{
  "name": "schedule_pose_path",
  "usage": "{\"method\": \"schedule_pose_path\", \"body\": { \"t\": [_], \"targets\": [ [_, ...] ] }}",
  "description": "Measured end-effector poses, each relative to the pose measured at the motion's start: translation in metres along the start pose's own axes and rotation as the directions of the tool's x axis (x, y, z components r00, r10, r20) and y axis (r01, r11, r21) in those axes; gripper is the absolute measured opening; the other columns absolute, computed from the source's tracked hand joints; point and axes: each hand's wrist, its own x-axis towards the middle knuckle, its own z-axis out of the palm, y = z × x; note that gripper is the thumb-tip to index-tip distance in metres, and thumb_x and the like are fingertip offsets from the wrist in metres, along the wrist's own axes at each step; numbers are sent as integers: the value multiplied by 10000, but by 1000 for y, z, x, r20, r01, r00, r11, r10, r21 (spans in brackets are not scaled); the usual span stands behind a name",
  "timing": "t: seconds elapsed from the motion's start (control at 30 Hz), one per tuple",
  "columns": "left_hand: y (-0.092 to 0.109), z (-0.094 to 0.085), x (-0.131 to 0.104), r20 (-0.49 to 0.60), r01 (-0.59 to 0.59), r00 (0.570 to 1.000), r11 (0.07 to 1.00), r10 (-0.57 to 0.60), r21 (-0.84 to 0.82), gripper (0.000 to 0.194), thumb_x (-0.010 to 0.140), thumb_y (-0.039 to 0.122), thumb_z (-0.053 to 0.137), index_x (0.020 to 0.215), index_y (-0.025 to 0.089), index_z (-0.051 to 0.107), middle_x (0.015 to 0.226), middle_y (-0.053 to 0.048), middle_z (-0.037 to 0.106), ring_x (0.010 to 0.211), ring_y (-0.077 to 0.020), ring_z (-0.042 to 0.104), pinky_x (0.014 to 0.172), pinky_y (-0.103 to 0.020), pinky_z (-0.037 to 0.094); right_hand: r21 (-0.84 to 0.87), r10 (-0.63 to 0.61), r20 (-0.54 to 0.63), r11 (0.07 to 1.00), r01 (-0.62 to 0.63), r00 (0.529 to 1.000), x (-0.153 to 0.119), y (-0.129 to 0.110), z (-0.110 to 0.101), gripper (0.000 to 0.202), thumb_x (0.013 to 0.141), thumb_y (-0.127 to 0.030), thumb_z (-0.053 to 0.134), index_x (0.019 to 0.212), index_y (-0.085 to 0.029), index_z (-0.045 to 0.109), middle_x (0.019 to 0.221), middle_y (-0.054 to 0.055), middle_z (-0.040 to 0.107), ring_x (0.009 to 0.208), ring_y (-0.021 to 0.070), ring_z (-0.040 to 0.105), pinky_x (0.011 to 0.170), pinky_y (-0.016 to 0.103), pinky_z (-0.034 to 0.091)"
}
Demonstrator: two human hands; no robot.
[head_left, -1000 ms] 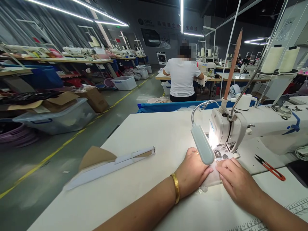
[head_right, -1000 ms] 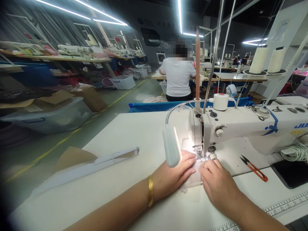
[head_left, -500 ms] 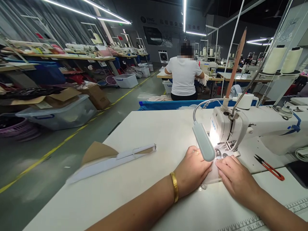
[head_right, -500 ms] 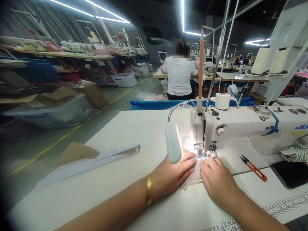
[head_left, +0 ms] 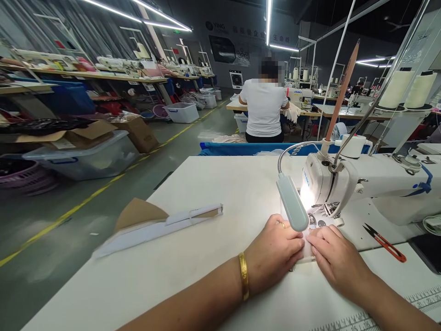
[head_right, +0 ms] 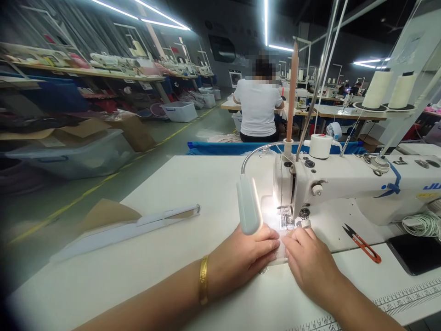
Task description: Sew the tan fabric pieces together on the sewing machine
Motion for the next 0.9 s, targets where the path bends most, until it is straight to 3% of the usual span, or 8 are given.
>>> {"method": "schedule_pose_path", "body": {
  "t": [0.17,0.33,0.53,0.73,0.9],
  "targets": [
    [-2,1,1,-27,9,1000,1000,-9,17,144,973,146,570,873,191,664,972,-33,733,895,-216,657,848,-390,461,-2,33,10,999,-33,999,0,-1,0,256,1019,-90,419,976,-215,639,896,68,607,825,240,549,715,380,502],
    [1,0,-3,23,1,1000,999,0,-47,82,937,169,655,859,190,645,957,-28,716,869,-201,649,822,-362,466,61,15,-20,998,-14,1000,-3,2,-3,258,1015,-67,416,1019,-217,625,897,57,612,830,232,549,727,370,493],
    [-1,6,0,-35,-6,999,998,3,-66,229,952,87,576,746,185,564,856,-2,694,763,-157,604,738,-318,453,99,-22,-46,995,26,999,-8,6,-4,230,1005,-55,433,990,-221,591,860,36,601,799,219,529,695,347,467],
    [-2,6,-1,-17,15,1000,992,-17,-128,210,970,112,564,786,197,621,846,-1,707,829,-166,649,793,-325,489,125,-73,-70,989,81,995,-7,4,-5,254,1011,-65,438,1095,-224,616,865,35,596,796,214,534,705,345,482],
    [-2,5,0,-13,47,999,990,-49,-136,215,934,89,551,758,193,615,815,-5,708,819,-171,659,800,-323,500,158,-93,-90,982,107,992,-5,3,-7,244,1005,-56,441,1067,-221,609,885,35,595,819,211,529,724,345,475]
  ]
}}
